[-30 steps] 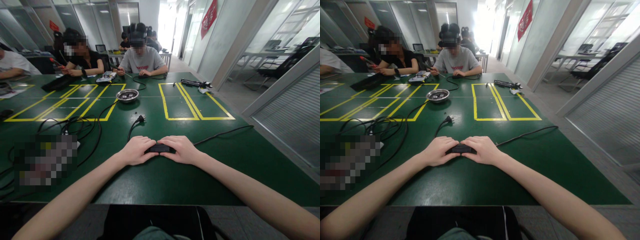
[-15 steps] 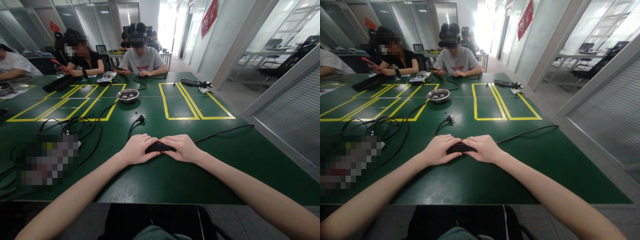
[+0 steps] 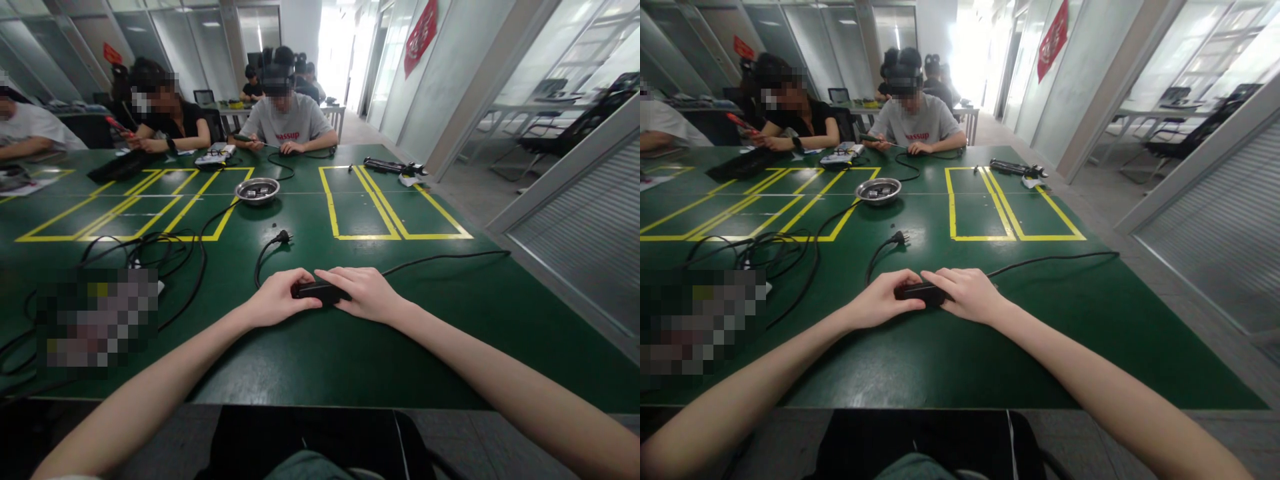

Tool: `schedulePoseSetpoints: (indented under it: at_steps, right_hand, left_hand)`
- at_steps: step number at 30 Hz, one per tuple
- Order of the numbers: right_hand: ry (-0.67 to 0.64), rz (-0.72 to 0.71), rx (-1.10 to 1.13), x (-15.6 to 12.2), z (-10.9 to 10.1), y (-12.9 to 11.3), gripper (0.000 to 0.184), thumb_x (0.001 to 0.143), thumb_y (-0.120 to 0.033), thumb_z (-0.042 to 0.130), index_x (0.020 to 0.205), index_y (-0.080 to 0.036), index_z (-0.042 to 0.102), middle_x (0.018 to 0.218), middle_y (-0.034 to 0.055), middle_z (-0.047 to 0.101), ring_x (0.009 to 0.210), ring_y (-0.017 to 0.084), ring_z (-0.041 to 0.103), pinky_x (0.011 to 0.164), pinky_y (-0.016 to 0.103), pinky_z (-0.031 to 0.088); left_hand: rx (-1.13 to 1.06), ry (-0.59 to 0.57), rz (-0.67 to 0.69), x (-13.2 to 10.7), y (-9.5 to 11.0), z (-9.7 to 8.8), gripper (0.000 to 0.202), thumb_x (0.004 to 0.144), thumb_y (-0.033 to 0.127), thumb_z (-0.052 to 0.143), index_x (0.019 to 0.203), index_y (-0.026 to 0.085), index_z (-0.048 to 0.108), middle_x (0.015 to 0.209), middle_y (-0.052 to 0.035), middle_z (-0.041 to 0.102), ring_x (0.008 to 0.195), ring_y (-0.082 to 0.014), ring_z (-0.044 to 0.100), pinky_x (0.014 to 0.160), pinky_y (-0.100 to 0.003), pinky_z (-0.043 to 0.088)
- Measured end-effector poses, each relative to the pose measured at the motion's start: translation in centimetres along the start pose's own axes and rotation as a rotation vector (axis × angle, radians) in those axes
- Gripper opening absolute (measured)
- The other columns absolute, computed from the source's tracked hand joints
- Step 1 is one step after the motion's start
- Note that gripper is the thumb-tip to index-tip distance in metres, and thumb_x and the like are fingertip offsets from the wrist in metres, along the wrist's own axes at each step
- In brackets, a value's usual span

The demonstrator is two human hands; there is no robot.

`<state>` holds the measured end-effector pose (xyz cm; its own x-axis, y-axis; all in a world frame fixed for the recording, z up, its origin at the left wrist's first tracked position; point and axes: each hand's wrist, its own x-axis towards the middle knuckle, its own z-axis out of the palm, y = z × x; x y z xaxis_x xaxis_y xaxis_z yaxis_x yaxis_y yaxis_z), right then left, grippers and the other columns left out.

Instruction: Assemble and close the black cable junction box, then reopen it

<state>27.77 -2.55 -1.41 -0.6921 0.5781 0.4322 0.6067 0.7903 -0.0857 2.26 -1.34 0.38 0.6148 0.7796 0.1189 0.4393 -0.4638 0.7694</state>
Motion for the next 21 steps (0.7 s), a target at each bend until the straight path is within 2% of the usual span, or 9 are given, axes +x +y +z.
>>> schedulePoseSetpoints:
  at_steps: [3,6,13,18,21]
  right_hand:
    - [-0.021,0.056,0.085,0.18,-0.19,-0.12,0.041,0.096,-0.046,0.068,0.125,-0.017,0.069,0.1,0.0106,0.078,0.087,0.025,0.073,0.073,0.033,0.056]
    - [-0.012,0.083,0.137,0.22,-0.21,-0.32,0.026,0.099,-0.042,0.065,0.11,-0.02,0.072,0.095,0.0084,0.077,0.084,0.022,0.073,0.071,0.03,0.053]
    - [0.079,0.079,0.173,0.05,0.06,-0.48,0.023,0.101,-0.038,0.064,0.112,-0.019,0.07,0.099,0.0089,0.076,0.086,0.022,0.073,0.072,0.03,0.053]
    - [0.062,0.099,0.236,0.07,0.17,-0.48,0.026,0.1,-0.042,0.065,0.114,-0.02,0.07,0.103,0.0074,0.076,0.084,0.019,0.073,0.071,0.028,0.054]
    - [0.056,0.097,0.219,0.05,0.3,-0.47,0.026,0.102,-0.04,0.062,0.113,-0.019,0.071,0.101,0.0079,0.076,0.083,0.02,0.074,0.07,0.029,0.054]
  left_hand:
    - [0.172,0.047,0.056,-0.05,-0.35,0.07,0.034,0.084,0.042,0.082,0.103,0.02,0.065,0.096,-0.0028,0.073,0.084,-0.0205,0.067,0.076,-0.03,0.052]
    - [0.307,0.039,0.142,0.04,-0.5,0.01,0.031,0.085,0.039,0.082,0.102,0.02,0.065,0.095,-0.0029,0.071,0.084,-0.0206,0.067,0.075,-0.03,0.05]
    - [0.397,0.058,0.248,0.04,-0.73,-0.56,0.027,0.091,0.04,0.077,0.103,0.018,0.069,0.095,-0.0057,0.073,0.086,-0.0212,0.066,0.076,-0.03,0.048]
    - [0.436,0.074,0.276,-0.06,-0.64,-0.71,0.028,0.092,0.044,0.076,0.097,0.017,0.071,0.087,-0.0052,0.073,0.082,-0.021,0.066,0.073,-0.031,0.048]
    - [0.444,0.066,0.268,-0.07,-0.47,-0.53,0.031,0.091,0.045,0.076,0.101,0.016,0.072,0.09,-0.0057,0.074,0.081,-0.0208,0.067,0.072,-0.031,0.049]
